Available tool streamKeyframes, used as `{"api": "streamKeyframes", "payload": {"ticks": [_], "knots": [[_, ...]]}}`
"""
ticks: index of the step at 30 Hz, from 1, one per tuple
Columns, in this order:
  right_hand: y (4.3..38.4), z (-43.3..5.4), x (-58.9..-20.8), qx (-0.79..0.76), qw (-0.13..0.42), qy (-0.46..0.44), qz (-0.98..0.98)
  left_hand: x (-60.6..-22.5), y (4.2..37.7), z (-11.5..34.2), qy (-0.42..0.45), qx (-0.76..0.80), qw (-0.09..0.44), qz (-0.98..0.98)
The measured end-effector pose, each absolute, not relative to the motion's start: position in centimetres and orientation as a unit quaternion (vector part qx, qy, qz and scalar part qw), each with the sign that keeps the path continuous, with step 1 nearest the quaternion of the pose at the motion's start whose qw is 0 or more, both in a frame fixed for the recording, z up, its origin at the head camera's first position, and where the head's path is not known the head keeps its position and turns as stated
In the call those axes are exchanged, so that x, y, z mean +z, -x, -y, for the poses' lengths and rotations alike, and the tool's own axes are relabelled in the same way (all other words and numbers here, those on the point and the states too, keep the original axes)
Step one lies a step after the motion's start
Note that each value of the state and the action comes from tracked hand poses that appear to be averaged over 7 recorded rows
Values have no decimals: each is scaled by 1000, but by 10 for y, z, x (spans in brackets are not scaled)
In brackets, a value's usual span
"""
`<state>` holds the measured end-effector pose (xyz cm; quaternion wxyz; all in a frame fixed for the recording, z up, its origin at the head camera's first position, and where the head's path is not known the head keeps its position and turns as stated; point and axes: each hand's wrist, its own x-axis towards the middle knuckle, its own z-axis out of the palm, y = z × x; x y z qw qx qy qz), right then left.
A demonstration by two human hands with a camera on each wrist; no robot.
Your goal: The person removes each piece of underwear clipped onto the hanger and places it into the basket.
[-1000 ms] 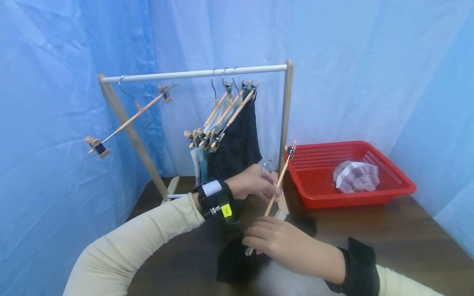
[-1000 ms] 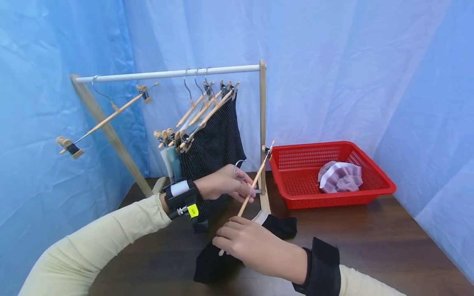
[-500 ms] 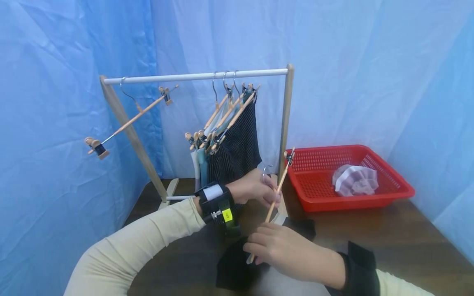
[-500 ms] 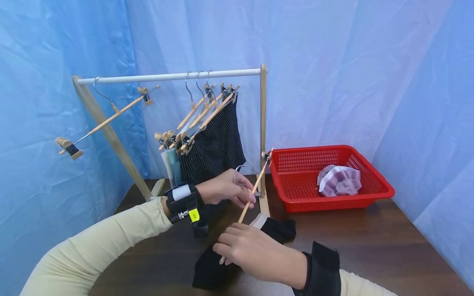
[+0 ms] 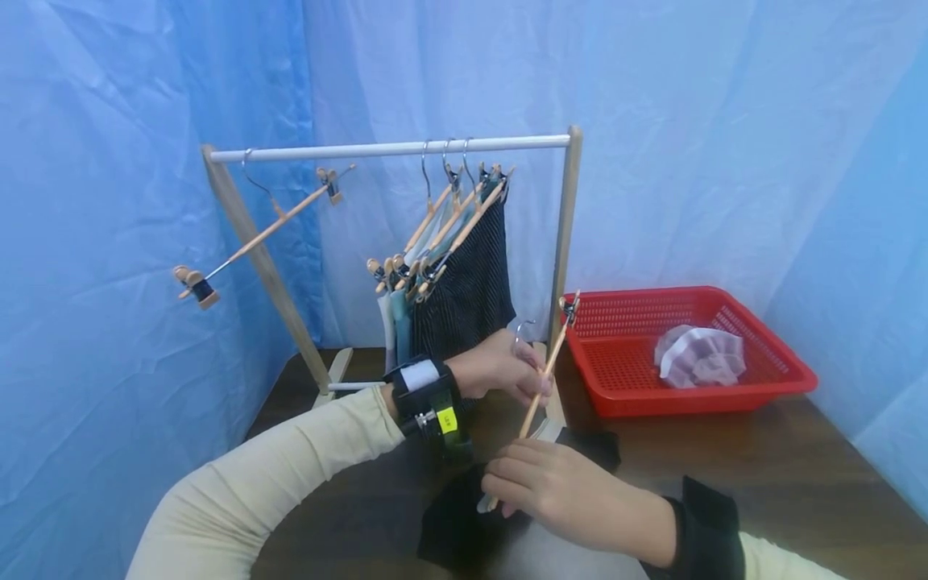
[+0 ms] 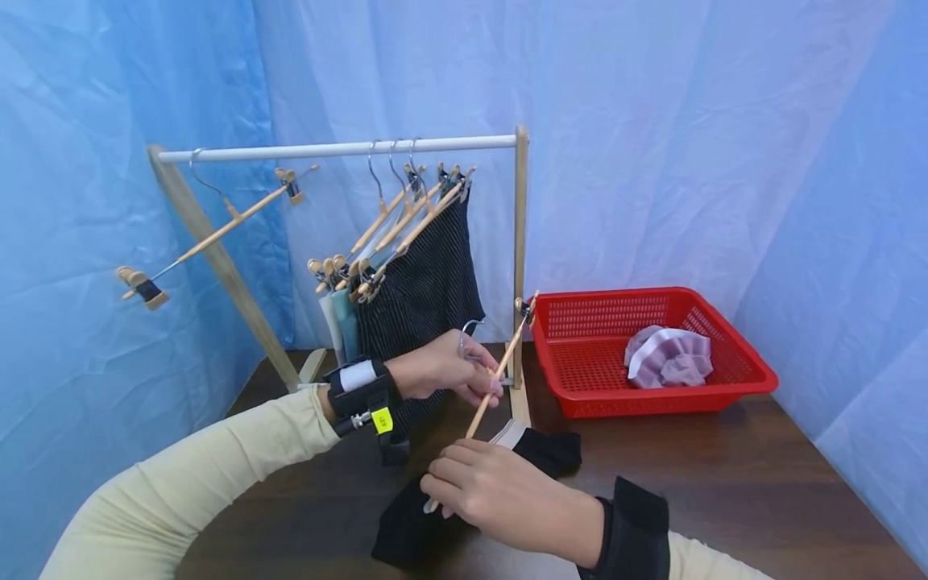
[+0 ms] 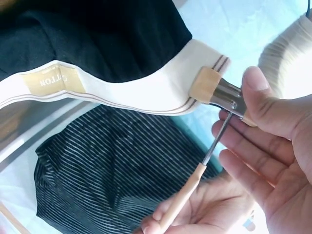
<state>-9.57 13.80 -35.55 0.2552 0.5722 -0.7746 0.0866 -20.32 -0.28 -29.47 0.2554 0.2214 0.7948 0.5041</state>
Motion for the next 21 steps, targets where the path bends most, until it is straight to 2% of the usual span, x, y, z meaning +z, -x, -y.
{"api": "streamKeyframes", "payload": {"ticks": [21], "knots": [[98, -136, -359, 78, 265, -574, 771, -296, 202, -4, -220, 487, 251, -807]]}}
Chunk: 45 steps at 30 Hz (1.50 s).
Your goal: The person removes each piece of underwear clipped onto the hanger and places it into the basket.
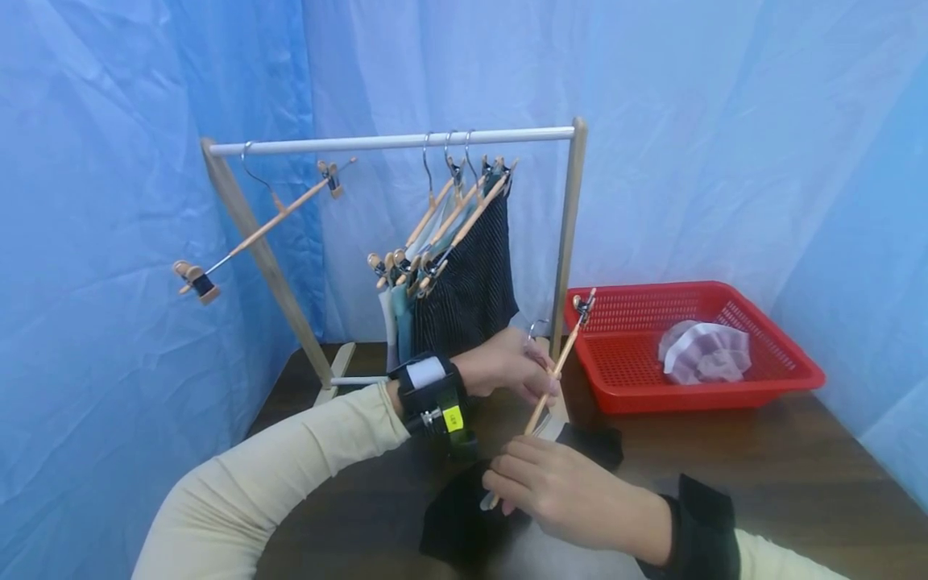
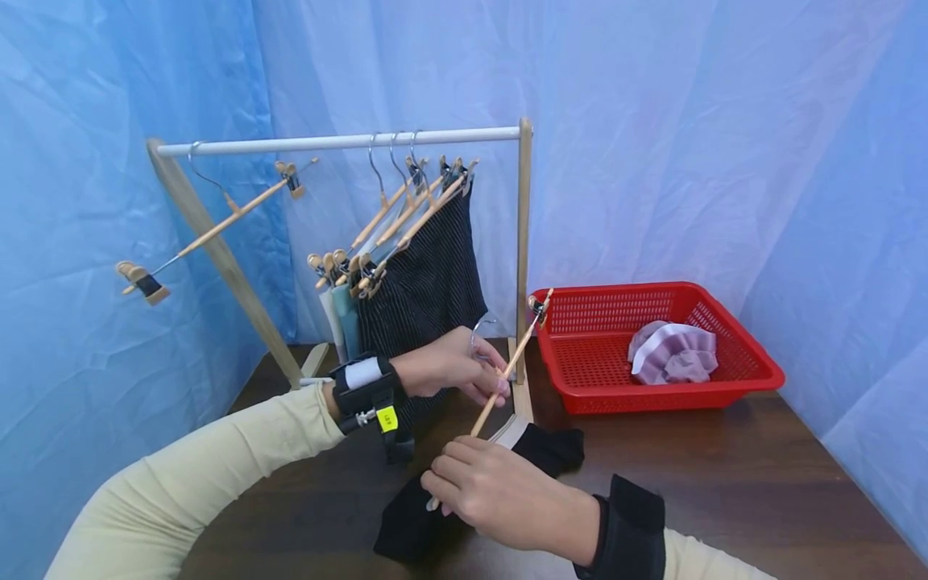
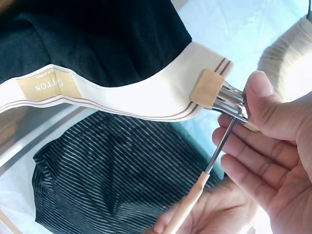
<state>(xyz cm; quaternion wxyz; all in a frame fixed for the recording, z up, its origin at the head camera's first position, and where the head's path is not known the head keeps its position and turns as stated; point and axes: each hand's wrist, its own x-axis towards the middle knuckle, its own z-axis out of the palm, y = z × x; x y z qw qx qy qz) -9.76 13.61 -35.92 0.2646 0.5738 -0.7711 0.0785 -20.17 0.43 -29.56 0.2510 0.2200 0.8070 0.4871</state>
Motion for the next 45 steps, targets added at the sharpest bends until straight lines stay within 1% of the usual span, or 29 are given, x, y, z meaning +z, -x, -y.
{"api": "streamKeyframes", "payload": {"ticks": [11, 20, 27, 30, 34, 40, 45], "knots": [[96, -137, -358, 70, 265, -572, 773, -294, 201, -5, -223, 480, 253, -810], [94, -137, -358, 73, 293, -565, 768, -293, 202, -6, -235, 484, 254, -804], [95, -135, -358, 76, 301, -558, 770, -286, 200, -3, -250, 495, 239, -797], [95, -135, -358, 65, 305, -554, 772, -282, 198, -2, -260, 509, 225, -789], [94, -136, -355, 43, 324, -548, 770, -273, 191, 2, -289, 517, 176, -786], [94, -140, -348, 70, 363, -550, 749, -255, 176, 17, -356, 511, 64, -780], [93, -147, -340, 142, 455, -530, 701, -249, 168, 34, -415, 499, -50, -759]]}}
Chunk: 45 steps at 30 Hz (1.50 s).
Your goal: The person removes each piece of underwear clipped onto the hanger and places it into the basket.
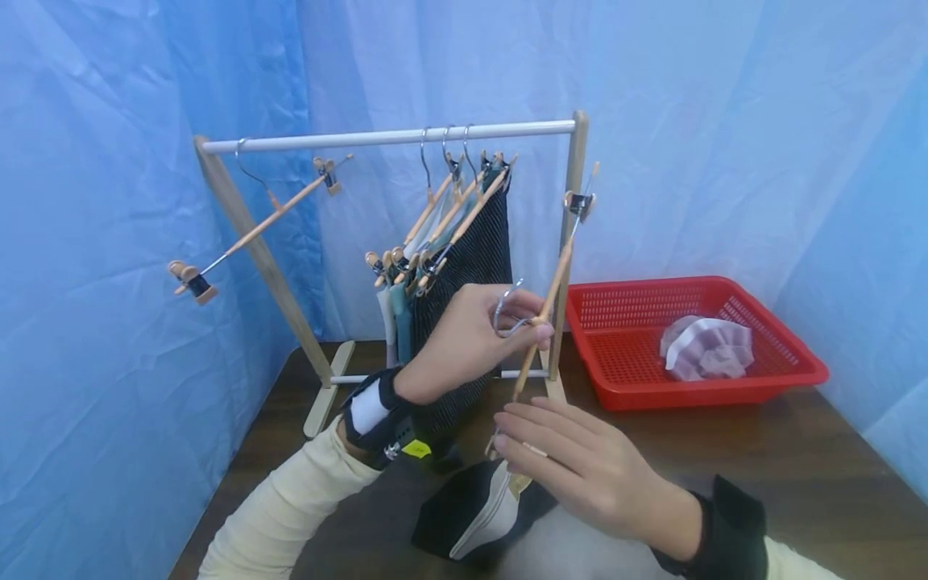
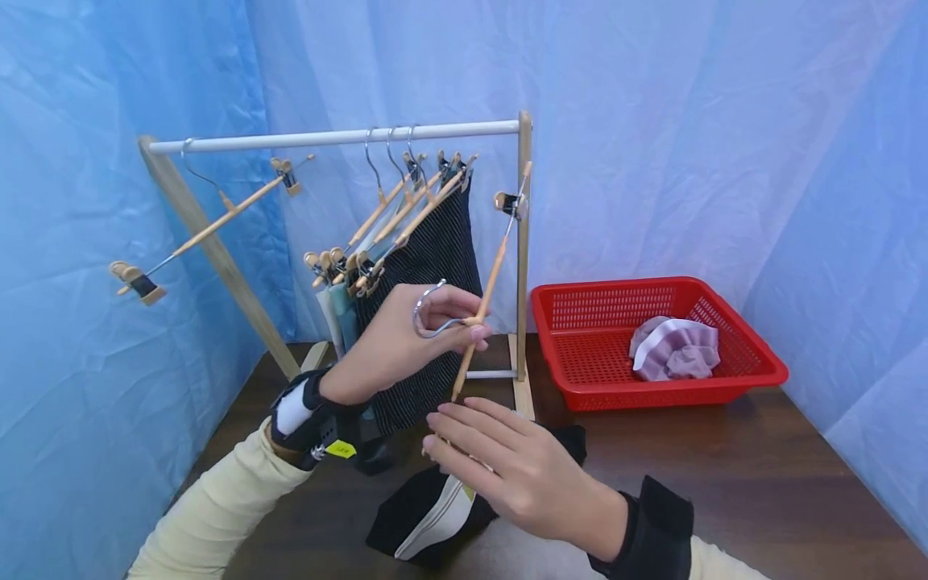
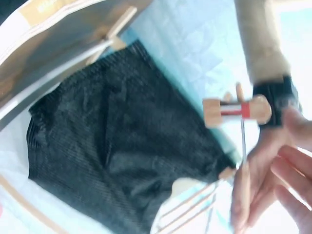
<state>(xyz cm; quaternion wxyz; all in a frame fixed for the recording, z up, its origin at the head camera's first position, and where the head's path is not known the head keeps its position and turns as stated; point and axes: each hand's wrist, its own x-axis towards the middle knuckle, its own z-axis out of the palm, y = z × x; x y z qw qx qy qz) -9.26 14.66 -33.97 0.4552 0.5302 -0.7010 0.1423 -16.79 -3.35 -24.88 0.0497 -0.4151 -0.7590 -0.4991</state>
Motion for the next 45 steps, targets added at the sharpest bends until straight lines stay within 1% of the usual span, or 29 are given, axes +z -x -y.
{"api": "streamKeyframes", "payload": {"ticks": [2, 4, 6, 8, 11, 14, 19, 22, 26, 29, 31, 34, 37, 42, 45], "knots": [[93, -151, -337, 166, 487, -498, 698, -249, 165, 42, 420, -496, 88, 755], [94, -156, -337, 185, 491, -456, 719, -250, 162, 51, 413, -504, 114, 749], [95, -162, -341, 191, 470, -407, 760, -252, 158, 61, 406, -517, 134, 742], [98, -167, -347, 182, 432, -362, 806, -255, 154, 71, 399, -528, 155, 734], [106, -169, -359, 158, 365, -311, 863, -260, 146, 84, 391, -540, 185, 722], [114, -167, -372, 140, 279, -280, 908, -266, 139, 93, 379, -548, 212, 715], [127, -162, -386, 134, 84, -245, 957, -279, 132, 104, 381, -563, 257, 687], [136, -157, -394, 127, -9, -235, 963, -285, 133, 109, 394, -574, 281, 661], [145, -150, -408, 109, -86, -235, 962, -293, 136, 114, 400, -589, 295, 637], [151, -147, -420, 98, -125, -232, 960, -297, 140, 117, 397, -600, 294, 629], [155, -146, -430, 93, -136, -231, 959, -299, 143, 118, 394, -604, 292, 628], [163, -146, -451, 77, -115, -254, 957, -300, 147, 119, 388, -609, 288, 629], [165, -143, -462, 63, -94, -261, 959, -300, 150, 120, 382, -619, 279, 627], [159, -133, -458, 62, -81, -242, 965, -301, 151, 120, 379, -628, 275, 622], [157, -129, -458, 54, -41, -255, 964, -301, 151, 121, 378, -628, 278, 620]]}}
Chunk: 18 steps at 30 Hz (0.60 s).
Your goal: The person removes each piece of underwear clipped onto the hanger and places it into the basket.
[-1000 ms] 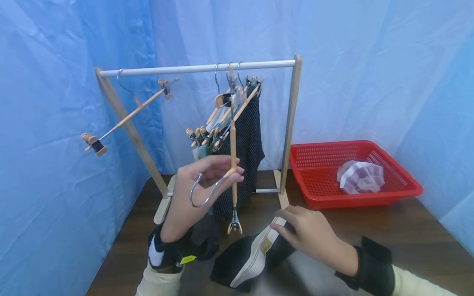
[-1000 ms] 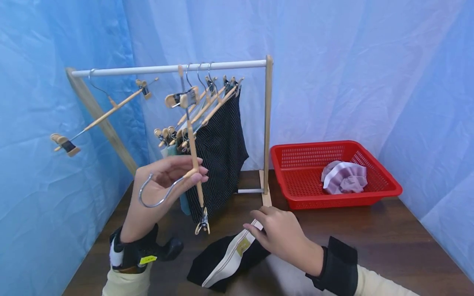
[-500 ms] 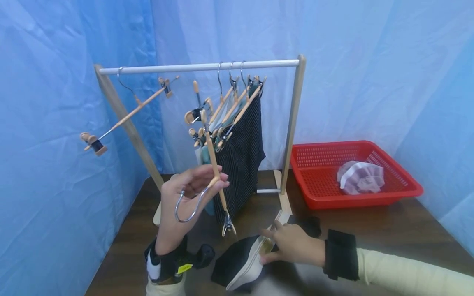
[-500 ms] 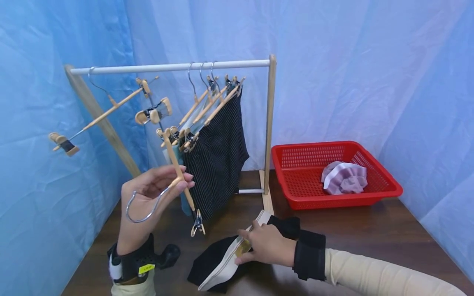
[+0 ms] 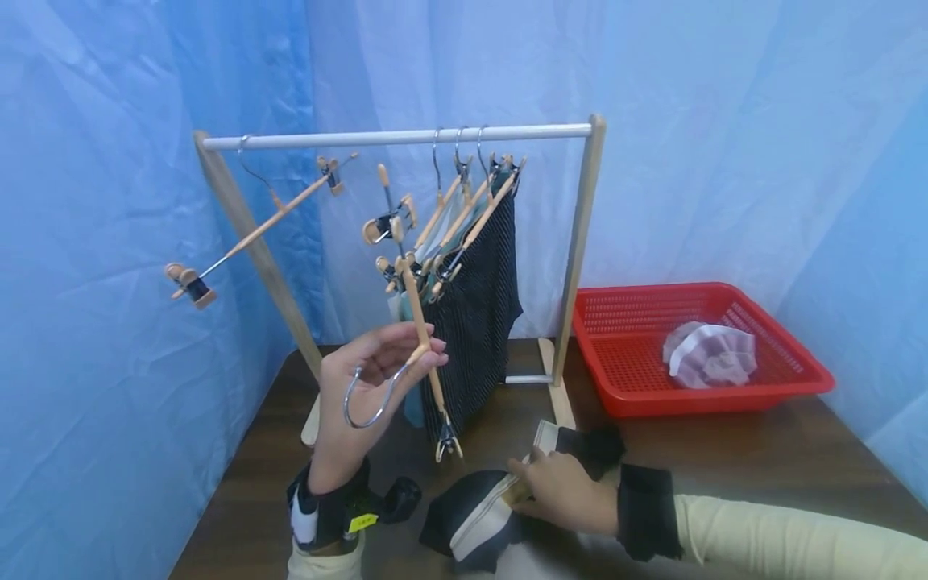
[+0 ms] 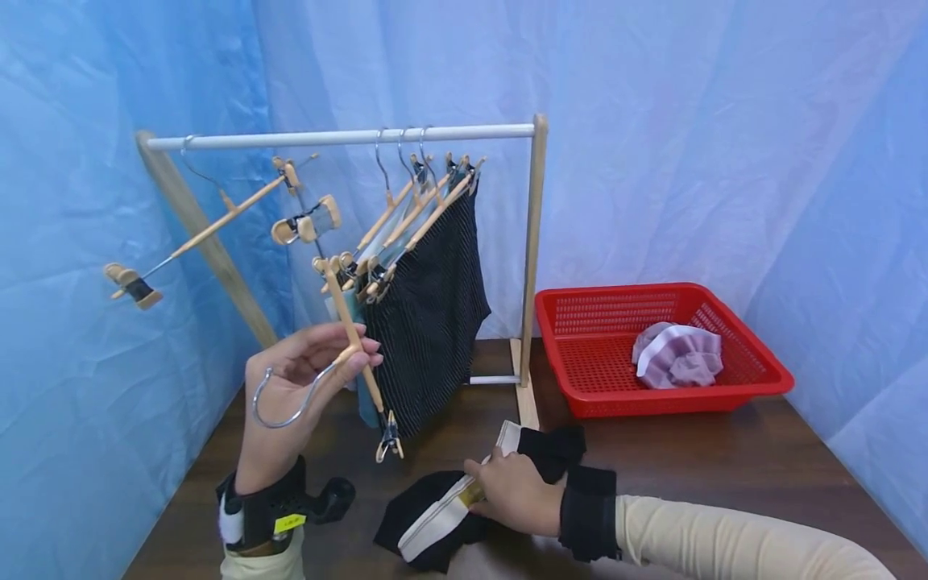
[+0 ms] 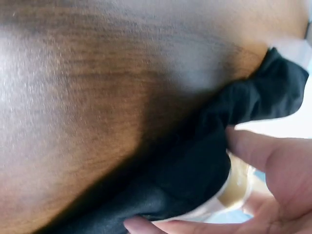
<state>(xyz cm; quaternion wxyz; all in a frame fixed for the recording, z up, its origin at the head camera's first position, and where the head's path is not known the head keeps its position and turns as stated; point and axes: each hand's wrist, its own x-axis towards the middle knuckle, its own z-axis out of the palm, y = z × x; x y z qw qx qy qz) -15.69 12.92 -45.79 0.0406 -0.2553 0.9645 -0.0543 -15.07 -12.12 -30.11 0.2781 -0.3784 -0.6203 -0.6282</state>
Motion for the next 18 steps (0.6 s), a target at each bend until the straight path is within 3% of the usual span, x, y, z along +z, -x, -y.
{"api": "streamKeyframes", "payload": {"ticks": [6, 18], "knots": [[156, -130, -458, -55, -18, 284, -957, -301, 150, 120, 368, -626, 276, 630], [170, -145, -416, -138, 54, 262, -954, -303, 153, 118, 374, -631, 261, 627]]}}
